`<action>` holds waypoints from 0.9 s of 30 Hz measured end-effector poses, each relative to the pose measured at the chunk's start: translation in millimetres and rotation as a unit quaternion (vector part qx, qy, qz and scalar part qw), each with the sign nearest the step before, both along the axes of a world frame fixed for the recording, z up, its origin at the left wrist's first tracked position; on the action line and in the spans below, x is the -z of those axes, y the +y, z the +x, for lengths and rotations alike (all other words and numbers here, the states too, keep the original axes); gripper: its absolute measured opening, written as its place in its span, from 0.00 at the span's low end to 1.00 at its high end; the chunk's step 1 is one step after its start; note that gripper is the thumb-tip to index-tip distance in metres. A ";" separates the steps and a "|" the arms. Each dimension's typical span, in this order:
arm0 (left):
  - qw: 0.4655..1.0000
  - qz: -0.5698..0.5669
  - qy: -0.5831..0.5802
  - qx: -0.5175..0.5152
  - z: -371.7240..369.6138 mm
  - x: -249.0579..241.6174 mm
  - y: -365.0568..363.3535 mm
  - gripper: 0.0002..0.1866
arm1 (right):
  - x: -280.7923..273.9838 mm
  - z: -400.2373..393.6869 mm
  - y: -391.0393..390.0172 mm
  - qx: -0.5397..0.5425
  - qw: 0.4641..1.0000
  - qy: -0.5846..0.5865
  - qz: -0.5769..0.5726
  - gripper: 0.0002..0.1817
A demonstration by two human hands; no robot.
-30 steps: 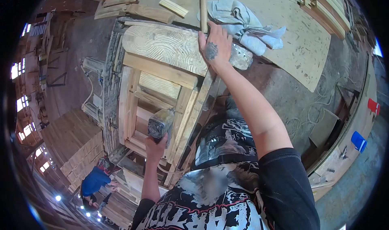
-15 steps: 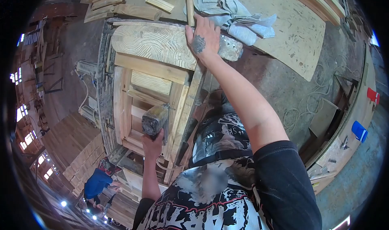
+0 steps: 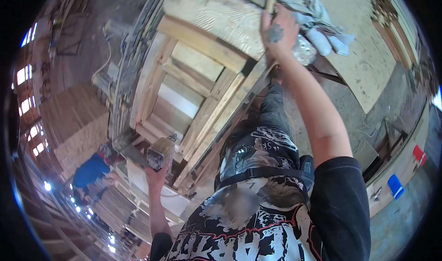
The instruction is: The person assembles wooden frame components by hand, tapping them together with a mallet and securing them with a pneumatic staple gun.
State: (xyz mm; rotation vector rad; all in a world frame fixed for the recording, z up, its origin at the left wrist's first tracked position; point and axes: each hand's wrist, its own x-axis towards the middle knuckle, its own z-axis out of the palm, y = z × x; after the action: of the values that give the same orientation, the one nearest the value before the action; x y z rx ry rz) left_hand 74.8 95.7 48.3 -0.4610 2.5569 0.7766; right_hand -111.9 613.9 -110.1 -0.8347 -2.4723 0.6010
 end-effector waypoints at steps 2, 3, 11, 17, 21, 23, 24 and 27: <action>0.993 -0.103 -0.022 0.060 32.5 8.5 -60.6 0.13 | -2.0 -0.2 -1.3 -0.002 1.000 -0.011 -0.013 0.27; 0.993 -0.102 -0.027 0.048 37.6 2.0 -63.0 0.13 | -0.3 -0.8 0.1 -0.005 1.000 -0.015 -0.007 0.27; 0.956 -0.208 -0.050 0.201 69.8 29.9 -119.5 0.29 | 8.0 -1.9 6.0 -0.023 0.998 -0.024 0.048 0.31; 0.957 -0.170 -0.029 0.232 62.3 44.7 -114.0 0.25 | 12.7 -1.7 10.8 -0.029 0.997 -0.034 0.057 0.32; 0.964 -0.129 -0.009 0.232 69.9 46.8 -131.1 0.24 | 3.7 0.2 5.6 -0.043 0.996 -0.022 0.075 0.31; 0.965 -0.140 -0.002 0.223 77.3 52.7 -143.3 0.24 | 5.6 -1.7 5.1 -0.047 0.994 -0.014 0.093 0.31; 0.965 -0.141 -0.001 0.222 73.2 49.8 -138.9 0.24 | 3.7 -2.0 4.0 -0.039 0.996 -0.029 0.074 0.32; 0.959 -0.158 -0.027 0.234 62.1 46.1 -120.7 0.15 | -1.7 -1.0 2.7 -0.033 0.997 -0.062 0.020 0.32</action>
State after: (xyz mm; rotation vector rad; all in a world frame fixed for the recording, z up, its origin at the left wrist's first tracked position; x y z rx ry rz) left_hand 136.9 -25.0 2.3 0.0417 2.5908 0.1846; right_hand -113.0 616.6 -108.4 -0.8009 -2.6242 0.5344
